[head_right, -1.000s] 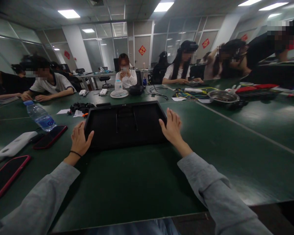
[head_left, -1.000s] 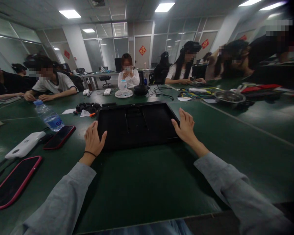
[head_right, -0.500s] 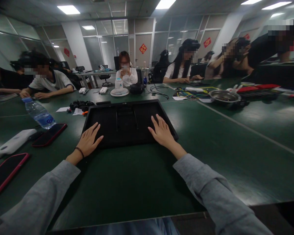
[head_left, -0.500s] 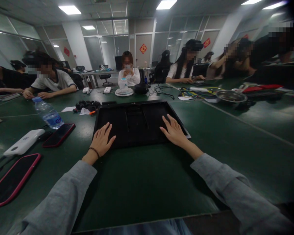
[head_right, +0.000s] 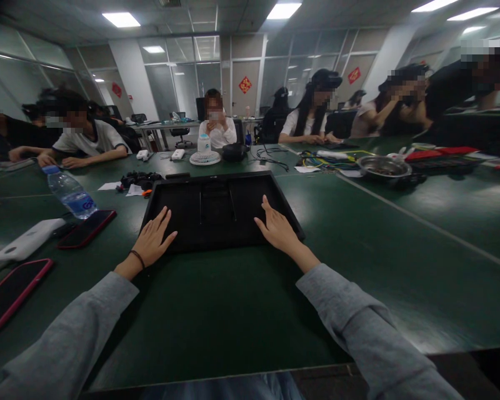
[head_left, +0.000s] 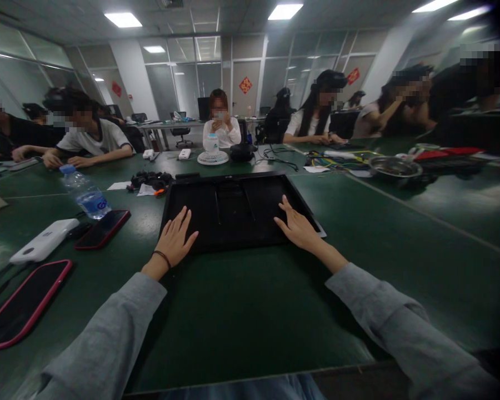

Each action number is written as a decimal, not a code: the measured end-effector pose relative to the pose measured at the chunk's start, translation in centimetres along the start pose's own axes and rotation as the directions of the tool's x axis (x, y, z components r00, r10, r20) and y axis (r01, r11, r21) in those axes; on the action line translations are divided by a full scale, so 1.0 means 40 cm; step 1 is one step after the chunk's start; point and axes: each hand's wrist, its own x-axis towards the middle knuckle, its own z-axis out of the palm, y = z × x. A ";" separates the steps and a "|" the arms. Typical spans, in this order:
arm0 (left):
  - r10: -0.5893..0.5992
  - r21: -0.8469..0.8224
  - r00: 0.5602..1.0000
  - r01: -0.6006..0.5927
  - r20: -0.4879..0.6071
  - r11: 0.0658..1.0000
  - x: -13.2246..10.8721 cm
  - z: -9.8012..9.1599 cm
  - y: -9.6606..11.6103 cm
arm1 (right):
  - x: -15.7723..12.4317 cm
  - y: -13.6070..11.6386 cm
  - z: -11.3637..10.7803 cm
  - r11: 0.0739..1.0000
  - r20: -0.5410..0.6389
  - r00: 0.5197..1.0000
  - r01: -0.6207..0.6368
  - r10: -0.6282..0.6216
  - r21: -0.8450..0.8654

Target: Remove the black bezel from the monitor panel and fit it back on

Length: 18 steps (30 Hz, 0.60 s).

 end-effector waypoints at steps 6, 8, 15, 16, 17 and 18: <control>0.009 0.007 1.000 -0.009 0.024 1.000 -0.004 0.001 0.002 | -0.009 -0.019 -0.004 0.992 -0.101 0.995 0.012 -0.024 -0.122; -0.005 0.008 0.998 0.006 -0.060 1.000 -0.004 -0.001 0.005 | -0.009 -0.024 -0.006 0.993 -0.145 0.989 -0.008 -0.009 -0.118; 0.014 0.033 0.996 -0.017 0.090 0.999 0.002 0.005 -0.005 | 0.004 0.009 0.007 0.998 0.045 0.997 0.058 -0.057 -0.023; 0.018 0.041 0.996 -0.022 0.090 0.999 0.002 0.006 -0.006 | 0.004 0.011 0.009 0.997 0.050 0.997 0.067 -0.065 -0.033; 0.022 0.048 0.996 -0.026 0.088 0.998 0.002 0.007 -0.007 | 0.004 0.011 0.009 0.997 0.050 0.996 0.073 -0.071 -0.041; 0.027 0.055 0.996 -0.032 0.087 0.998 0.002 0.006 -0.006 | 0.002 0.008 0.009 0.996 0.038 0.997 0.073 -0.071 -0.053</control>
